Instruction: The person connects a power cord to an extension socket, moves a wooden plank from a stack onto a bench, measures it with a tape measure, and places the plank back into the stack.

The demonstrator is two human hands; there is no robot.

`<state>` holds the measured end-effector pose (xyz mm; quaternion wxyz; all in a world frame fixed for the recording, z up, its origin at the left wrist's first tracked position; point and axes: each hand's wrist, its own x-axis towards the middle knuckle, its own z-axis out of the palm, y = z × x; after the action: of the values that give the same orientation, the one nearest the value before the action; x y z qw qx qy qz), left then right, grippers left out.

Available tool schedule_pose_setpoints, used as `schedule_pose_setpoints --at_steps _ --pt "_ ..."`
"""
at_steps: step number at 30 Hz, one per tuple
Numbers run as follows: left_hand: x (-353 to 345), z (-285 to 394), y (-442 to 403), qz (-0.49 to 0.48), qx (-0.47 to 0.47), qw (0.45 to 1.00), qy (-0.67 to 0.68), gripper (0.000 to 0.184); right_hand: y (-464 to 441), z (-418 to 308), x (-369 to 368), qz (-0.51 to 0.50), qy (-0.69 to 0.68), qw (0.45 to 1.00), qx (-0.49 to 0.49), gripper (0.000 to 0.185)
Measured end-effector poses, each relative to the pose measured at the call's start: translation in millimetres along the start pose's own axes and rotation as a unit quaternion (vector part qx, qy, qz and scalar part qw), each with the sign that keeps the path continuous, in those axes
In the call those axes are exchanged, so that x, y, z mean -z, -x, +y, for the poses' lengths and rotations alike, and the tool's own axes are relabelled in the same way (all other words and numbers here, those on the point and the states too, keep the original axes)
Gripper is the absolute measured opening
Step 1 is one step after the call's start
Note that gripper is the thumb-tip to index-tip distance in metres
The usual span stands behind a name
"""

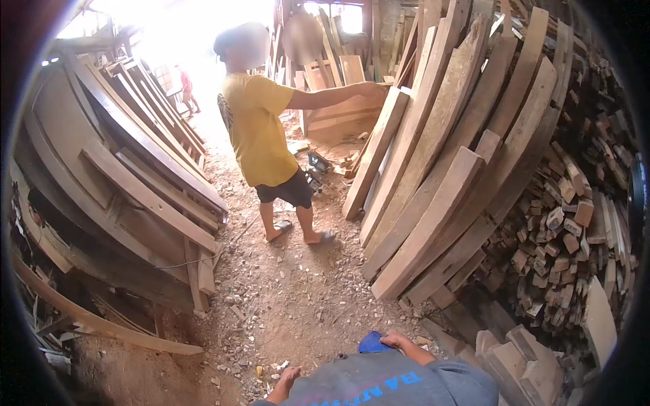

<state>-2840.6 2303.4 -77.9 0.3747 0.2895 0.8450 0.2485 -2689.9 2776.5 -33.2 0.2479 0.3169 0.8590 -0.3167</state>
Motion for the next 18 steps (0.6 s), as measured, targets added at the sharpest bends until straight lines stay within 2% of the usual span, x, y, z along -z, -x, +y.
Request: schedule_pose_setpoints --at_steps 2,4,6,8,11,12,15,18 --pt "1 -10 9 0.014 -0.090 0.986 -0.140 0.029 10 -6 13 0.020 -0.062 0.997 -0.039 0.051" --pt "-4 -18 7 -0.003 0.034 0.999 -0.013 0.030 40 -40 43 -0.021 -0.060 0.997 -0.052 0.051" --pt "-3 -8 -4 -0.047 0.199 0.978 0.047 0.033 31 -41 45 -0.037 -0.049 0.996 -0.060 0.052" --pt "10 25 -11 -0.069 0.250 0.963 0.070 0.039 -6 -14 19 -0.027 -0.027 0.997 -0.060 0.054" --pt "-2 23 -51 -0.051 0.241 0.964 0.103 0.046 -64 11 -4 -0.086 -0.111 0.986 -0.088 0.058" --pt "2 31 -61 -0.048 0.239 0.964 0.108 0.045 -134 64 -57 -0.132 -0.215 0.965 -0.073 0.058" --pt "20 36 -103 -0.035 0.170 0.976 0.132 0.044 -139 -2 15 -0.209 -0.004 0.974 0.089 0.055" --pt "33 21 -137 -0.050 0.061 0.975 0.208 0.042 -121 -93 100 -0.223 0.038 0.973 -0.051 0.053"
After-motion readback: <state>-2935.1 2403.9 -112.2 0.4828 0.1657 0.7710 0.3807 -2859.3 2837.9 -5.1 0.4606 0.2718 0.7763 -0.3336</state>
